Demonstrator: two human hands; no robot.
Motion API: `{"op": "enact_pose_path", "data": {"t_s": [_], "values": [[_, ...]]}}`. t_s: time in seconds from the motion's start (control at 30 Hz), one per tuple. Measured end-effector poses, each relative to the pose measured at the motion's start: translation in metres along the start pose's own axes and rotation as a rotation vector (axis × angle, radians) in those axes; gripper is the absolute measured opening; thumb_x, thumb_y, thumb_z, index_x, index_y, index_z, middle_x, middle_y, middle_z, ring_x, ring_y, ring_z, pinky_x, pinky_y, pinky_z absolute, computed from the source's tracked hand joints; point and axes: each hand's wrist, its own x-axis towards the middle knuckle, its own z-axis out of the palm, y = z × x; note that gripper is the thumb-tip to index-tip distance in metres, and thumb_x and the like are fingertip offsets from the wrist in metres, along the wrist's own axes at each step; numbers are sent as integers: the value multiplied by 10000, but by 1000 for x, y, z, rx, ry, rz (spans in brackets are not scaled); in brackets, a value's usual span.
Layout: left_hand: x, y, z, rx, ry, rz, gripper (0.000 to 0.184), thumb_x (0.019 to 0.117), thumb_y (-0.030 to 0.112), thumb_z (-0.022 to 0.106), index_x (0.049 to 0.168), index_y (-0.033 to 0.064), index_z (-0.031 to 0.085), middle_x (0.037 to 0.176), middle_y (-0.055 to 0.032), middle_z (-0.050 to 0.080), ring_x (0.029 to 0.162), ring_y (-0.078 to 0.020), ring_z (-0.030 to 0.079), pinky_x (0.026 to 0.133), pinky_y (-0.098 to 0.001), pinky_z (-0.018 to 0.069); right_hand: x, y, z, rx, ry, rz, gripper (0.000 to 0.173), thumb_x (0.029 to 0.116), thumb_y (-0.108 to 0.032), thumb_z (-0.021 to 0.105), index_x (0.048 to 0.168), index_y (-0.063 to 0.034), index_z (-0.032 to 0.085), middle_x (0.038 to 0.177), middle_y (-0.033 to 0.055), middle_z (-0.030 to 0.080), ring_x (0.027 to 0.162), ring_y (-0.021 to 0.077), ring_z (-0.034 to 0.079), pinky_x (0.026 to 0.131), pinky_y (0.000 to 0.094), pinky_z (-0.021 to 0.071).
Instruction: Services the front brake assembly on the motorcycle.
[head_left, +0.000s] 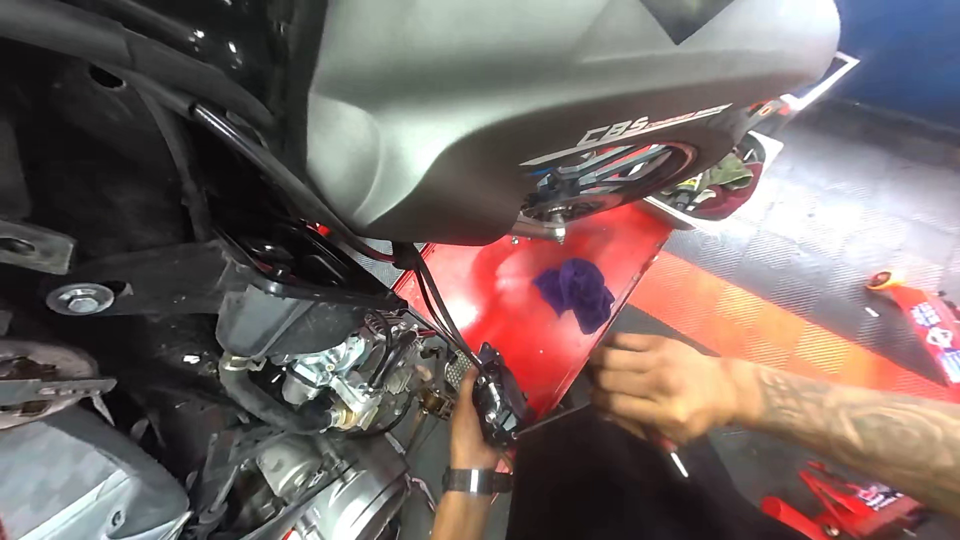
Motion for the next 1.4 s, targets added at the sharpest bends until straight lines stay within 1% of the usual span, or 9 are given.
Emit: {"op": "enact_pose_path", "data": {"t_s": [0.33, 0.53, 0.63, 0.73, 0.9, 1.1, 1.23, 1.33, 1.4], "values": [[3, -3, 11, -3, -36, 32, 375, 1073, 348, 455, 1082, 32, 657, 825, -144, 698, 698, -229, 703, 584, -405, 604, 6, -5, -3, 18, 56, 216, 261, 999, -267, 550, 830, -129, 693, 785, -2, 654, 807, 178, 625, 706, 355, 496], [8, -6, 8, 57, -78, 51, 402, 1090, 361, 380, 1081, 54, 639, 806, -111, 692, 678, -201, 694, 565, -388, 600, 9, 3, -27, 37, -136, 75, 138, 1002, -200, 576, 973, -125, 689, 945, 52, 676, 990, 275, 649, 804, 431, 552], [15, 0, -8, 99, -109, 15, 450, 1103, 384, 353, 1063, 41, 642, 786, -125, 691, 644, -214, 684, 543, -401, 593, 9, 15, -62, -18, -38, 107, 168, 1007, -228, 567, 1001, -132, 704, 979, 68, 680, 1052, 300, 646, 884, 457, 564], [17, 8, -21, 94, -100, 14, 437, 1091, 382, 364, 1043, 45, 638, 779, -123, 689, 640, -215, 687, 541, -403, 596, -4, 39, -76, -145, -21, 351, 243, 1014, -334, 562, 959, -152, 715, 905, 2, 653, 934, 204, 641, 734, 355, 557], [33, -9, -15, 16, -141, 69, 435, 1094, 376, 348, 1094, 44, 629, 828, -117, 707, 703, -208, 704, 608, -403, 610, -82, 70, 65, -15, -237, 998, 214, 873, -267, 722, 1083, -232, 740, 1041, 33, 693, 1062, 277, 649, 808, 515, 582], [61, -29, 15, -86, -228, 47, 571, 1095, 479, 239, 1198, 37, 587, 932, -167, 721, 812, -267, 727, 676, -454, 621, -103, 69, 229, 264, -485, 1044, 596, 948, -181, 658, 1518, -133, 490, 1422, 278, 509, 1369, 490, 431, 1045, 671, 422], [57, -34, 32, -169, -239, 24, 587, 1091, 500, 216, 1167, 64, 603, 923, -142, 722, 814, -252, 726, 680, -448, 619, -91, 66, 245, 341, -497, 1079, 698, 873, -100, 707, 1529, -162, 477, 1571, 258, 378, 1478, 479, 304, 1091, 714, 354], [47, -39, 43, -217, -228, 10, 592, 1087, 516, 216, 1171, 78, 605, 933, -137, 724, 828, -253, 728, 690, -464, 619, -76, 60, 217, 680, -85, 1325, 396, 1029, -307, 555, 1361, -107, 637, 1333, 114, 638, 1216, 263, 624, 1029, 489, 514], [39, -43, 48, -172, -195, 46, 564, 1097, 489, 221, 1200, 81, 597, 949, -122, 722, 842, -236, 722, 702, -452, 618, -54, 52, 175, 1180, 155, 1486, 440, 1096, -417, 430, 1328, -97, 624, 1140, 76, 719, 989, 197, 715, 848, 408, 601]]}}
